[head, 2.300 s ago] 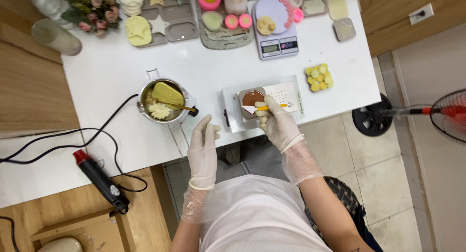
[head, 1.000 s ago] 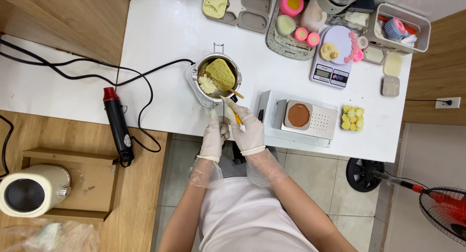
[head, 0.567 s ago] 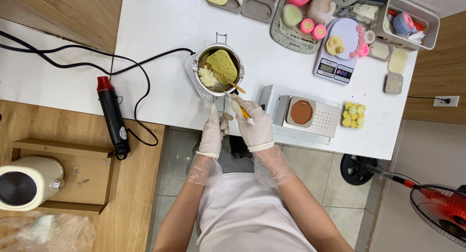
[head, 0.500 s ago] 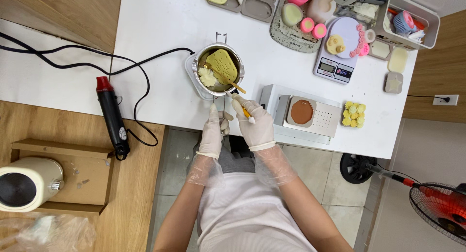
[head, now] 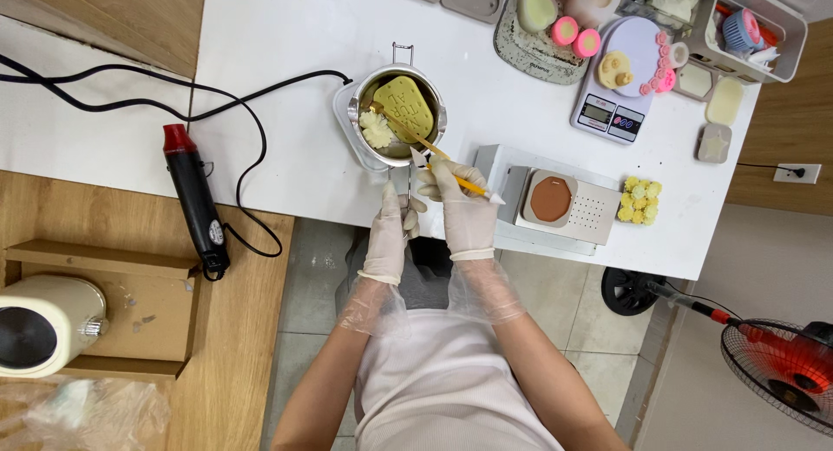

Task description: The person melts a brown substance in a pot on a hot plate and pours it into a star-shaped mold. They then use a lighter to heat the surface of the liquid in the mold. Finally, they place small yellow flower-shaped objects into the mold and use a pencil to arrange them.

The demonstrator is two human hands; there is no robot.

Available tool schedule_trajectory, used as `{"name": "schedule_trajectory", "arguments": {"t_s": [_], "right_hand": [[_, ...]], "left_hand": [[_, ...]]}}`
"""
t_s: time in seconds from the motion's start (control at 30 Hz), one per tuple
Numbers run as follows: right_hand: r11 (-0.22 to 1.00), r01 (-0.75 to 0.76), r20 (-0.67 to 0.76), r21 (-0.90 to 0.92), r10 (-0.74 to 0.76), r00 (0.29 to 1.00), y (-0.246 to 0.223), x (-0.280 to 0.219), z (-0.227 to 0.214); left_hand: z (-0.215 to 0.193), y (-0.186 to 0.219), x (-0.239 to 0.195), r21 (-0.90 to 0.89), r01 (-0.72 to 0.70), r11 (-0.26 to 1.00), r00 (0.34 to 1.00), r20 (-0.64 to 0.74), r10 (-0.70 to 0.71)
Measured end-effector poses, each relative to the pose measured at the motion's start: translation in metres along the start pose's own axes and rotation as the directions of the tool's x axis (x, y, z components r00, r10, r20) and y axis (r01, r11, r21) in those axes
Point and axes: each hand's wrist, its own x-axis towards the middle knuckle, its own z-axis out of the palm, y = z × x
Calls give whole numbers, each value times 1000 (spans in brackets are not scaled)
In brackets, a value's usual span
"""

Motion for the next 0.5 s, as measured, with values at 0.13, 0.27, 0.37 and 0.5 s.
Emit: {"name": "schedule_trajectory", "arguments": {"t_s": [0.13, 0.27, 0.37, 0.5], "right_hand": [[997, 38, -6, 66, -38, 999, 11, -1, 3], [993, 68, -1, 97, -68, 998, 20, -6, 5], [995, 10, -3, 95, -10, 1000, 24, -9, 6], [994, 106, -12, -29, -107, 994, 22, -13, 2]], "left_hand": [[1, -3, 2, -13, -6, 1000, 1000, -1, 6], [1, -11, 7, -46, -37, 998, 999, 14, 37], [2, -16, 9, -69, -47, 996, 999, -4, 47], [2, -16, 9, -68, -80, 994, 997, -10, 79]]}}
